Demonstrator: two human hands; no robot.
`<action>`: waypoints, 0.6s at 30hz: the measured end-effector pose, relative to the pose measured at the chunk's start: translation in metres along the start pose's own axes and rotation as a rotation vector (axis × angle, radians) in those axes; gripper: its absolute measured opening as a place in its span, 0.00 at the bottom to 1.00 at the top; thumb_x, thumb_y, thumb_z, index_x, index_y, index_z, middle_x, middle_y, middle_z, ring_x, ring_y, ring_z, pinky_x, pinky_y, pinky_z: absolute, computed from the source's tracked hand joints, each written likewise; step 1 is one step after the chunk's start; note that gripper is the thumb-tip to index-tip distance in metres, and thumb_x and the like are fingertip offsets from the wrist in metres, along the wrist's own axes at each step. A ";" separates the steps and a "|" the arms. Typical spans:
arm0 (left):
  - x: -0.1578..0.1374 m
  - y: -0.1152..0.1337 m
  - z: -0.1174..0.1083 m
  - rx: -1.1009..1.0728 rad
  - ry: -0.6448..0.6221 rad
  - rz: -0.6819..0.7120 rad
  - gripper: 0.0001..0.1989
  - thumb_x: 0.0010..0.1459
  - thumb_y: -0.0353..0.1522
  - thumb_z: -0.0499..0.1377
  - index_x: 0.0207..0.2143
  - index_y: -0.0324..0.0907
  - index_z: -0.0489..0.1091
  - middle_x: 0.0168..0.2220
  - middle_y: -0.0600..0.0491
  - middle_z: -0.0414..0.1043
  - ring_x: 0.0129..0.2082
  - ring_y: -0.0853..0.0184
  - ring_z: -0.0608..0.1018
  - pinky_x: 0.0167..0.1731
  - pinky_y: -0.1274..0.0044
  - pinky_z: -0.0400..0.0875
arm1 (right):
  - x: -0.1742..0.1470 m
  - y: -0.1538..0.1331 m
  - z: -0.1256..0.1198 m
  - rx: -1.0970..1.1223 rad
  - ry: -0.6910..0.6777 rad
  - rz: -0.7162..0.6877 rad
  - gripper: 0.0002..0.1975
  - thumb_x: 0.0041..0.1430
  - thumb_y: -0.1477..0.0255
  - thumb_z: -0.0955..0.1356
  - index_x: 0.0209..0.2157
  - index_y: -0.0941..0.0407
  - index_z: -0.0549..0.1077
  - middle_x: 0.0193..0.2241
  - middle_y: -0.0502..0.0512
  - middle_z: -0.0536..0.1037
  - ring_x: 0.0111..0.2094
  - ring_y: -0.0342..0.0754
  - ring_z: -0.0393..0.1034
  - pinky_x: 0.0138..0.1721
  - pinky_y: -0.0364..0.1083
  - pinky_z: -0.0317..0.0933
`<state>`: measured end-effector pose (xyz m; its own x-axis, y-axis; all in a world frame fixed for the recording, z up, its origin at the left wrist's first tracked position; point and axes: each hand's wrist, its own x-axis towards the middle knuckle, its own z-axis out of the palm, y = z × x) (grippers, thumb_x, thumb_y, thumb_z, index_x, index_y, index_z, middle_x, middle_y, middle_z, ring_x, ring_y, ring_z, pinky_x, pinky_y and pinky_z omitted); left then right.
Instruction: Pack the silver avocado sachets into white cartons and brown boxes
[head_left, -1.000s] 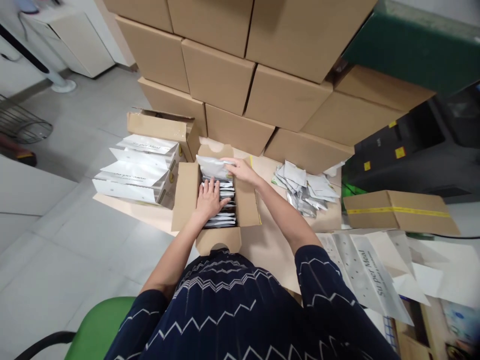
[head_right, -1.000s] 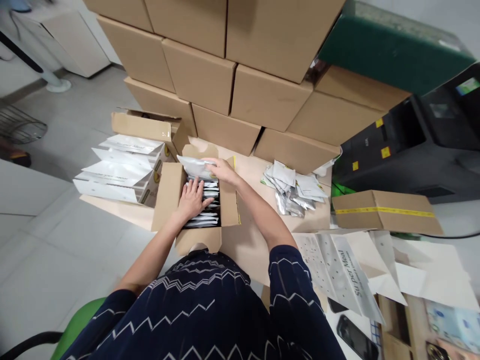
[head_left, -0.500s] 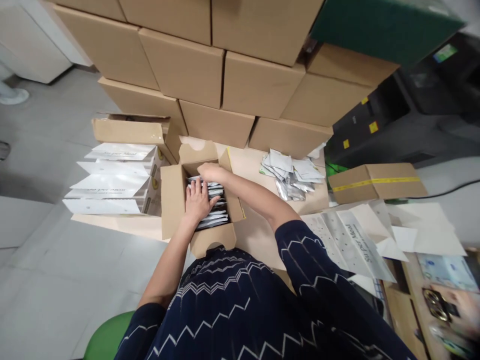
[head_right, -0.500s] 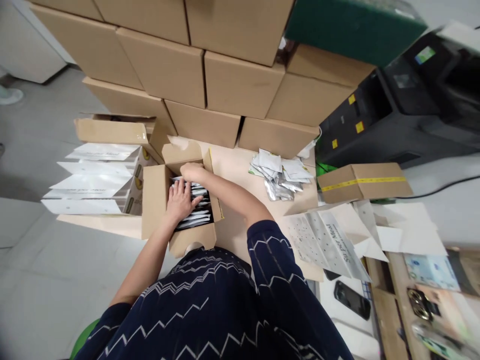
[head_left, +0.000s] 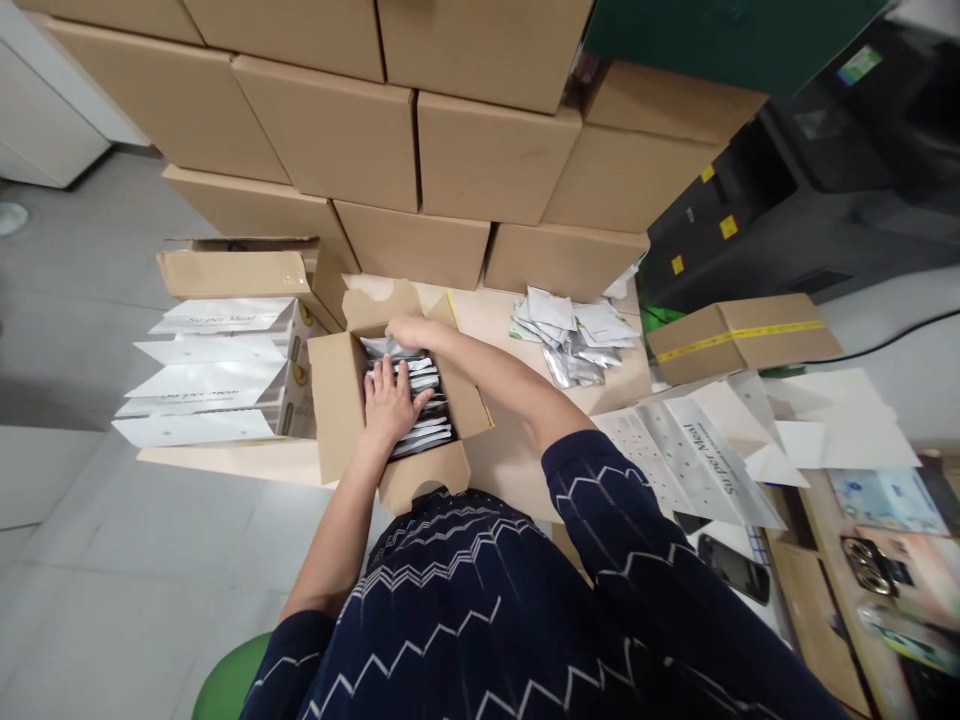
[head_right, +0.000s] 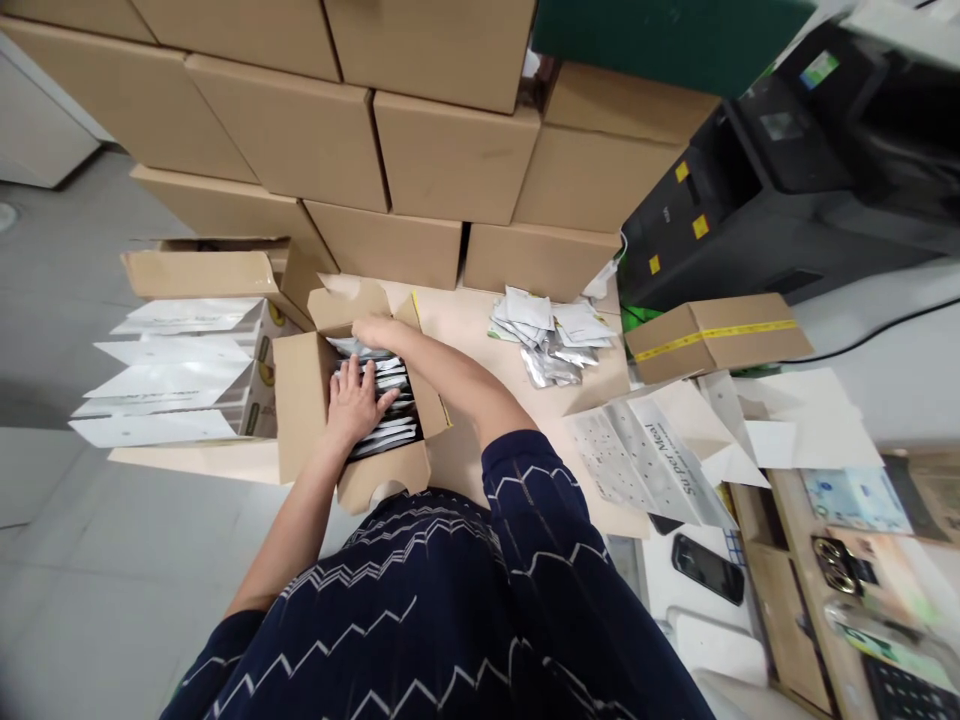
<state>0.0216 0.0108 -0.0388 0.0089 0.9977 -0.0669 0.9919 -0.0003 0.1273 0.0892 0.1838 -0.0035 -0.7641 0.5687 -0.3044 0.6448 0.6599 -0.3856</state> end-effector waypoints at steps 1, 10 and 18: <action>0.000 0.000 -0.001 -0.002 0.001 -0.005 0.40 0.66 0.52 0.44 0.69 0.30 0.52 0.71 0.31 0.42 0.71 0.42 0.50 0.66 0.52 0.49 | 0.001 0.000 0.002 -0.045 -0.030 0.017 0.15 0.56 0.82 0.68 0.43 0.62 0.81 0.45 0.64 0.82 0.47 0.53 0.77 0.49 0.45 0.67; -0.002 -0.002 -0.003 -0.016 -0.018 -0.010 0.41 0.65 0.53 0.47 0.69 0.32 0.53 0.71 0.30 0.41 0.71 0.42 0.50 0.66 0.51 0.49 | -0.021 -0.010 0.003 0.042 0.013 -0.067 0.19 0.59 0.82 0.66 0.52 0.61 0.77 0.50 0.66 0.79 0.50 0.53 0.75 0.50 0.46 0.66; -0.003 -0.002 0.000 -0.013 -0.009 0.004 0.41 0.65 0.52 0.48 0.69 0.32 0.53 0.71 0.30 0.42 0.71 0.42 0.50 0.66 0.52 0.49 | -0.094 0.114 -0.021 0.711 0.995 0.375 0.20 0.70 0.61 0.57 0.47 0.57 0.74 0.38 0.56 0.79 0.39 0.43 0.74 0.43 0.42 0.67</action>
<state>0.0193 0.0079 -0.0387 0.0140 0.9971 -0.0751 0.9901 -0.0033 0.1401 0.2348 0.2155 -0.0005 0.0033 0.9860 0.1665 0.4294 0.1490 -0.8908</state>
